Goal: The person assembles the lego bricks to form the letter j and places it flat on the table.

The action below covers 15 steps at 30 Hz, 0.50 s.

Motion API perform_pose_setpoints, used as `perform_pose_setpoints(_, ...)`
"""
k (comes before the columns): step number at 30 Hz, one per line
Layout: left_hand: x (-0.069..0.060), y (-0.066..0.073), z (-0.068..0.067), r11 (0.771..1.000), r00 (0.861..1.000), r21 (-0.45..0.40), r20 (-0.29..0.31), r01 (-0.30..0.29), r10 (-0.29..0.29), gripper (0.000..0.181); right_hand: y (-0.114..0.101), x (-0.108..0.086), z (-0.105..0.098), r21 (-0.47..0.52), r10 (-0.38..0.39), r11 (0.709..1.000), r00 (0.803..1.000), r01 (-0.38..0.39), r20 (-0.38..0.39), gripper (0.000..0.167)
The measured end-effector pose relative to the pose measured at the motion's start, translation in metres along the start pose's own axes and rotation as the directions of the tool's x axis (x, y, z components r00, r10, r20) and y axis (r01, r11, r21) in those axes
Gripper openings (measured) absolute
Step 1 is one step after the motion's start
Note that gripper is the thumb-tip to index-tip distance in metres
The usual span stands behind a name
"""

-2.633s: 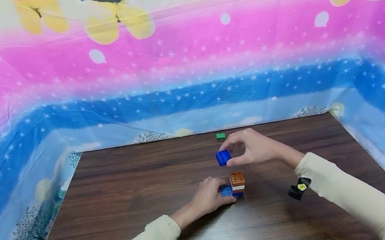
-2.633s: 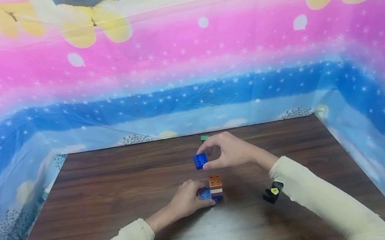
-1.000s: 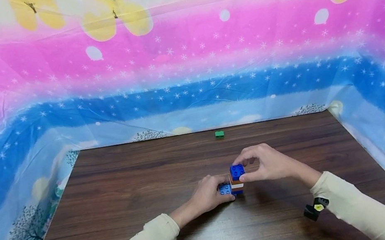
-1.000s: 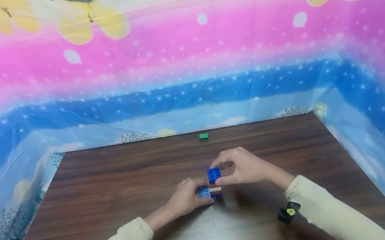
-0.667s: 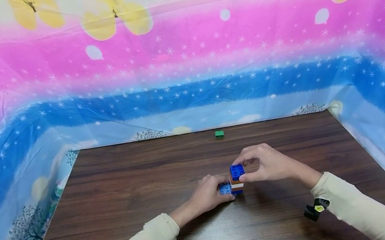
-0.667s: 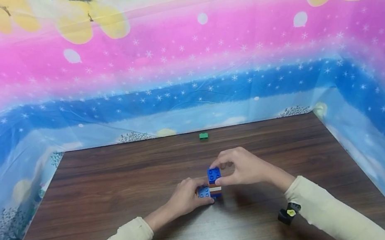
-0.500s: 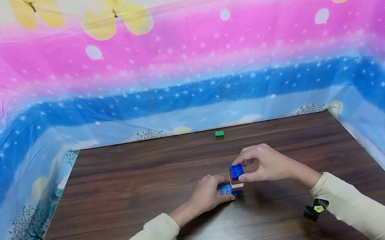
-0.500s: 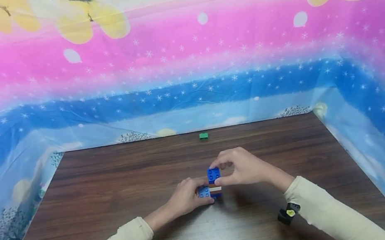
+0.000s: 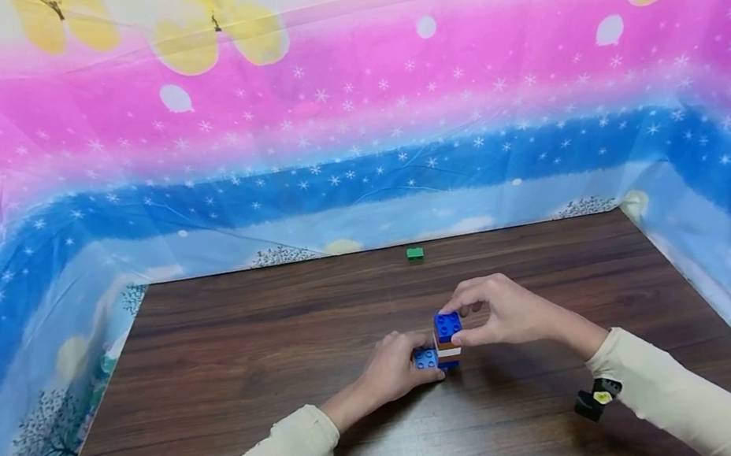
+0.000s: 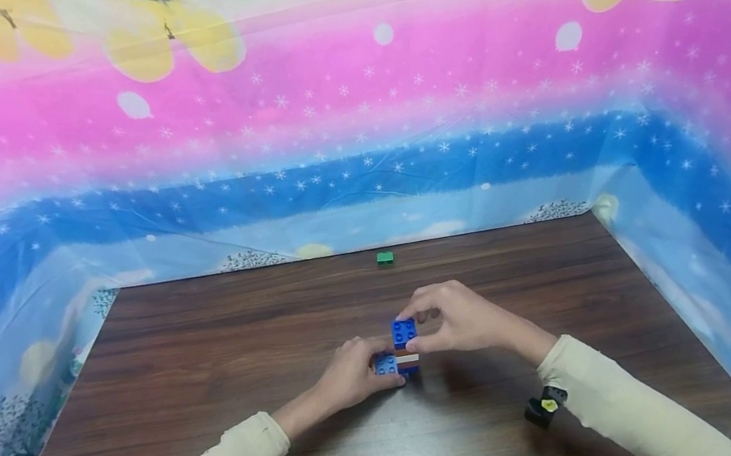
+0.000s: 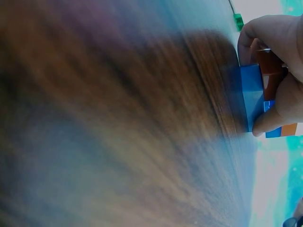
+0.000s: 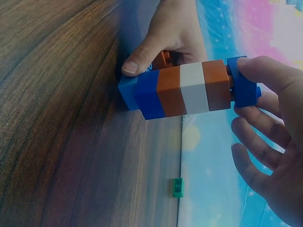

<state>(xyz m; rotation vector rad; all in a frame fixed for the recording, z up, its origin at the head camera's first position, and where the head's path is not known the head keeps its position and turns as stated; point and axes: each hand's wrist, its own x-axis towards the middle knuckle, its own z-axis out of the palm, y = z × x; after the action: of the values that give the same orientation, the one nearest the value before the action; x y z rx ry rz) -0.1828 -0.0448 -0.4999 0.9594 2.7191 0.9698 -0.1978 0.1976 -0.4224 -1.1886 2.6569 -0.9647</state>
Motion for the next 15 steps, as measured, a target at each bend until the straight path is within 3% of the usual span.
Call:
perform_pose_setpoints(7, 0.0003, -0.0002, 0.0000, 1.000, 1.000, 0.001, 0.004, 0.009, -0.009, 0.044, 0.0003, 0.0011, -0.0013, -0.032, -0.011, 0.999, 1.000, 0.012, 0.019, 0.041)
perform_pose_setpoints(15, 0.0007, -0.0012, 0.0003, 1.000, 1.000, 0.007, 0.004, -0.001, 0.001, 0.043, 0.0007, 0.0003, 0.0011, -0.002, 0.010, 1.000, 1.000, -0.010, 0.015, 0.040)
